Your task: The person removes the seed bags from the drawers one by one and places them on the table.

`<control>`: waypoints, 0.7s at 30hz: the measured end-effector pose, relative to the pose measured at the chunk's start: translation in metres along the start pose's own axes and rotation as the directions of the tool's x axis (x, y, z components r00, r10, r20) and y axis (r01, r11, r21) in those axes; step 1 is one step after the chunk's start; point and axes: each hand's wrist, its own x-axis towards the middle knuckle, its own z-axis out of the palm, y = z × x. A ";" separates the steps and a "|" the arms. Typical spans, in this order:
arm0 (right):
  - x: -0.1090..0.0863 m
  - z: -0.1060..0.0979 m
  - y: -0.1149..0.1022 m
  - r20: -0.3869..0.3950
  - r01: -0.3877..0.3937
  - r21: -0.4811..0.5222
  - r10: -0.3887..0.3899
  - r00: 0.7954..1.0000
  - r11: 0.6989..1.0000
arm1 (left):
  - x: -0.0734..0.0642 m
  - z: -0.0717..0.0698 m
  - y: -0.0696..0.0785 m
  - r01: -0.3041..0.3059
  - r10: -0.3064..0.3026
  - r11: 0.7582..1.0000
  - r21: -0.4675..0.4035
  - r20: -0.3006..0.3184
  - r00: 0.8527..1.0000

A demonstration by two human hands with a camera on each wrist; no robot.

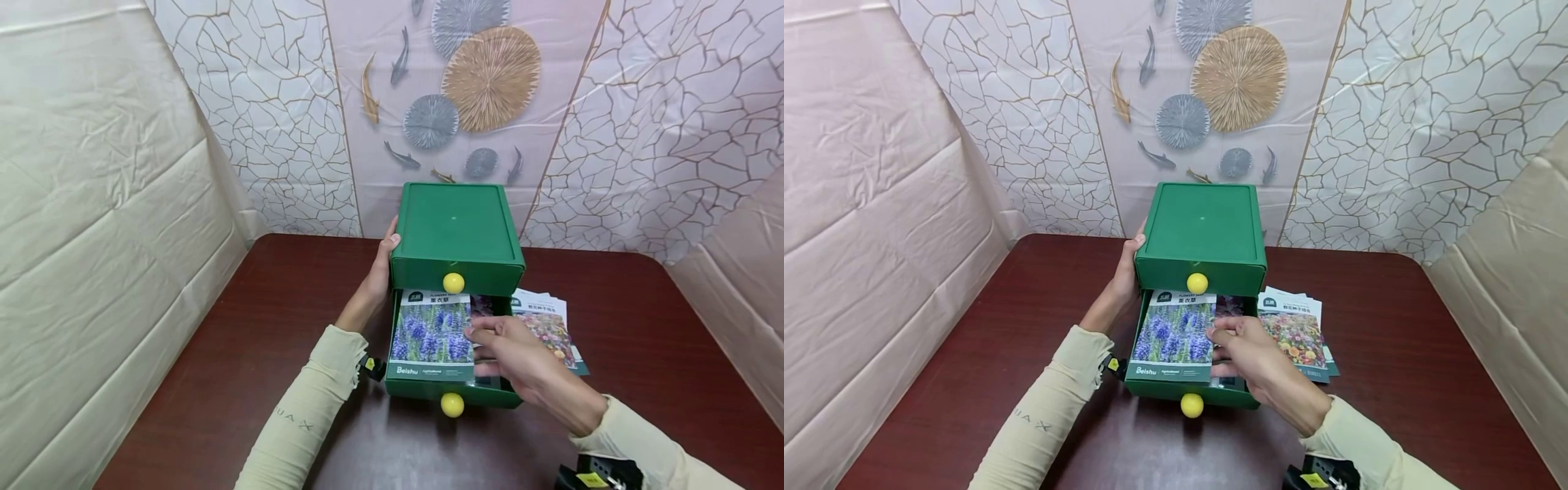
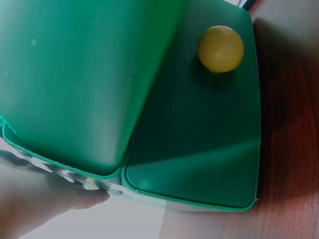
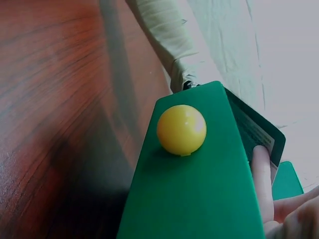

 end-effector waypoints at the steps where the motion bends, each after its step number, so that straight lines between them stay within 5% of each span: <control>1: -0.001 -0.001 0.000 -0.001 0.002 -0.001 -0.002 1.000 1.000 | 0.000 0.000 0.000 0.000 0.000 1.000 0.000 0.000 1.000; 14: -0.010 -0.015 0.004 -0.002 0.019 0.028 -0.019 1.000 0.999 | 0.001 0.000 -0.002 -0.036 0.036 0.999 -0.007 0.016 0.999; 21: -0.013 -0.020 0.003 0.051 0.032 0.180 -0.042 0.998 0.983 | 0.002 -0.001 -0.001 -0.040 0.040 0.999 -0.009 0.031 0.999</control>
